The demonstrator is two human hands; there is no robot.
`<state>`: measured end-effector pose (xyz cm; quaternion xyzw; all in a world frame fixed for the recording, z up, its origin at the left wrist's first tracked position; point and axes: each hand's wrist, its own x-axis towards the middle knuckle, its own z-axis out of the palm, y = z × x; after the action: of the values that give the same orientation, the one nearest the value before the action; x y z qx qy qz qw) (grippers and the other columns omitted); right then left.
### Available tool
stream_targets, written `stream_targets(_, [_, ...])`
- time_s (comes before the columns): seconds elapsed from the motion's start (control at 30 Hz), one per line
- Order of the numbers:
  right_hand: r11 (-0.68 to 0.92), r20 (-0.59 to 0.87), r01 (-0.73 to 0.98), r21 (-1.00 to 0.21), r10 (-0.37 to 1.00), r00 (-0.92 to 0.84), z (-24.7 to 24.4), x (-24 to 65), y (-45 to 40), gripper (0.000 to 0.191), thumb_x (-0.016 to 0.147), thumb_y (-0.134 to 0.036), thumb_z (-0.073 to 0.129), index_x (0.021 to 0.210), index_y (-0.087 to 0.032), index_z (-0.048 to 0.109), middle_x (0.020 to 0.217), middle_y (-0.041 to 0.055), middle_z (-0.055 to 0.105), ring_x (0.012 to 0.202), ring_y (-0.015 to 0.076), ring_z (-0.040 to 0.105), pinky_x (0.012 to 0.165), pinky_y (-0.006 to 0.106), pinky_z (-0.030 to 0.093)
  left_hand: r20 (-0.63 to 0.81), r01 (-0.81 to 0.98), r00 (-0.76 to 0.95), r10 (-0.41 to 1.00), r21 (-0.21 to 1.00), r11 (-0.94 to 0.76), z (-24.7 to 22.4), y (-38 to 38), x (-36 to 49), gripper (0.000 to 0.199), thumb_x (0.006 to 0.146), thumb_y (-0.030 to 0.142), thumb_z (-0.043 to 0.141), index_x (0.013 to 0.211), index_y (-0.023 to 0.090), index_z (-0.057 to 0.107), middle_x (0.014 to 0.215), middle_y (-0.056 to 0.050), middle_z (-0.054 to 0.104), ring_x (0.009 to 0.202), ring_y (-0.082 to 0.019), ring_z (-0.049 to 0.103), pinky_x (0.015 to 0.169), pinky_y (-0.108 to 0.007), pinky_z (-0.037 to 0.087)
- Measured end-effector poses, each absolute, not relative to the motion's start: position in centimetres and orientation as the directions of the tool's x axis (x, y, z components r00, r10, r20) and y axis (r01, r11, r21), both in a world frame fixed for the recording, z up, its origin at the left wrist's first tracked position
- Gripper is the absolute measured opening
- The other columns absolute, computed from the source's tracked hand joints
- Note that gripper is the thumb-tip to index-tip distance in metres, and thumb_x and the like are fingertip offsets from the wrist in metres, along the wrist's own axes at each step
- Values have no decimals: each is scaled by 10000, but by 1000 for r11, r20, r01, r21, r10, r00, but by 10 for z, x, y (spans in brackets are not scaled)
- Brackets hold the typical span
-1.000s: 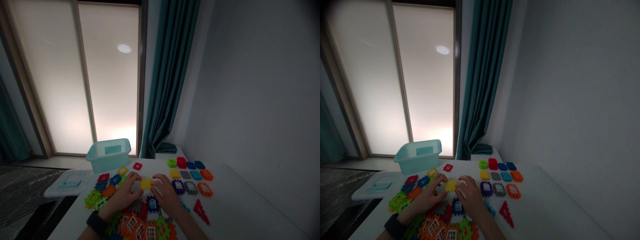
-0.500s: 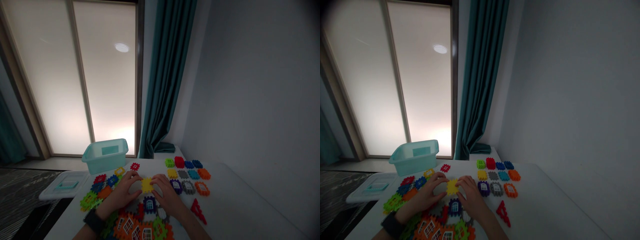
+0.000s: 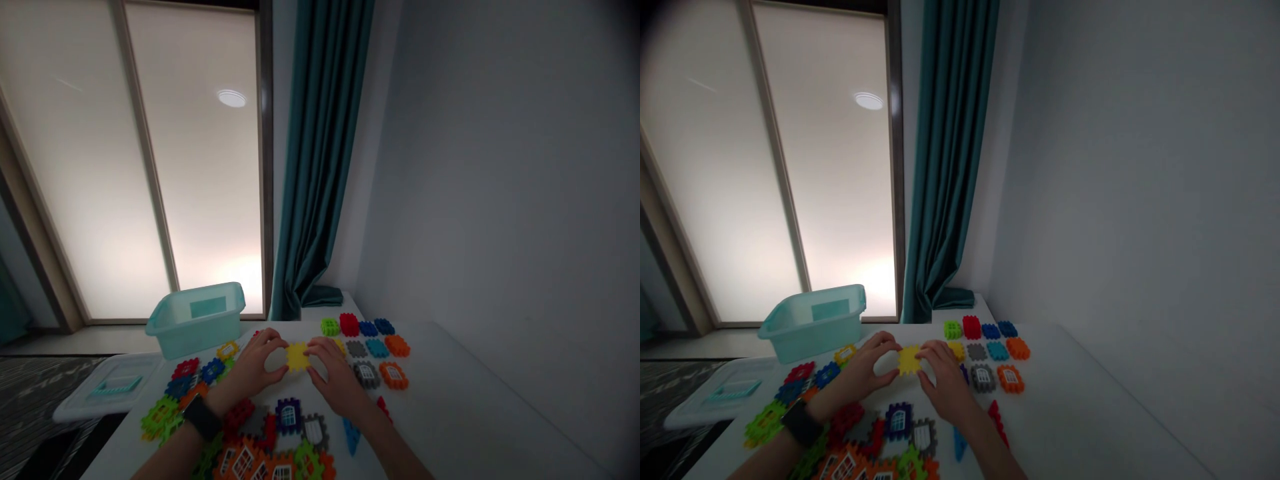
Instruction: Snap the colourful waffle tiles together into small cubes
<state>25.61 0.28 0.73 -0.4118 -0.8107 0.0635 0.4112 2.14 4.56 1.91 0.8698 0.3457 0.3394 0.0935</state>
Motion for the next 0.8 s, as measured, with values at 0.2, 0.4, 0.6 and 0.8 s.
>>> stream_targets(0.2, [551, 676, 711, -436, 723, -146, 4, 299, 12, 265, 907, -185, 489, 1132, -240, 618, 1202, 96, 626, 1172, 262, 579, 1034, 476, 477, 449, 569, 526, 722, 445, -691, 9, 75, 53, 295, 830, 287, 649, 1120, 238, 635, 1128, -58, 617, 1016, -234, 637, 910, -363, 512])
stream_targets(0.4, [491, 745, 753, -439, 667, 0, -9, 349, 20, 232, 942, -231, 452, 1107, -215, 614, 1137, 107, 633, 1113, 272, 600, 1012, 490, 483, 292, 619, 576, 764, 455, -640, -5, 104, 87, 330, 861, 327, 612, 1170, 216, 644, 1049, -55, 656, 948, -227, 660, 839, -324, 520])
stream_targets(0.6, [448, 761, 775, -446, 646, 64, -13, 364, 18, 220, 950, -235, 444, 1091, -208, 611, 1113, 117, 634, 1088, 272, 606, 990, 482, 490, 216, 641, 608, 764, 434, -633, -13, 120, 117, 340, 870, 329, 592, 1183, 210, 654, 1066, -67, 682, 946, -247, 673, 842, -333, 499])
stream_targets(0.8, [440, 757, 778, -448, 649, 69, -8, 361, 13, 232, 944, -229, 454, 1106, -208, 618, 1129, 116, 636, 1092, 264, 606, 982, 464, 500, 165, 661, 629, 760, 400, -634, -15, 130, 135, 339, 877, 374, 589, 1169, 223, 672, 1085, -76, 681, 1006, -272, 654, 859, -347, 481])
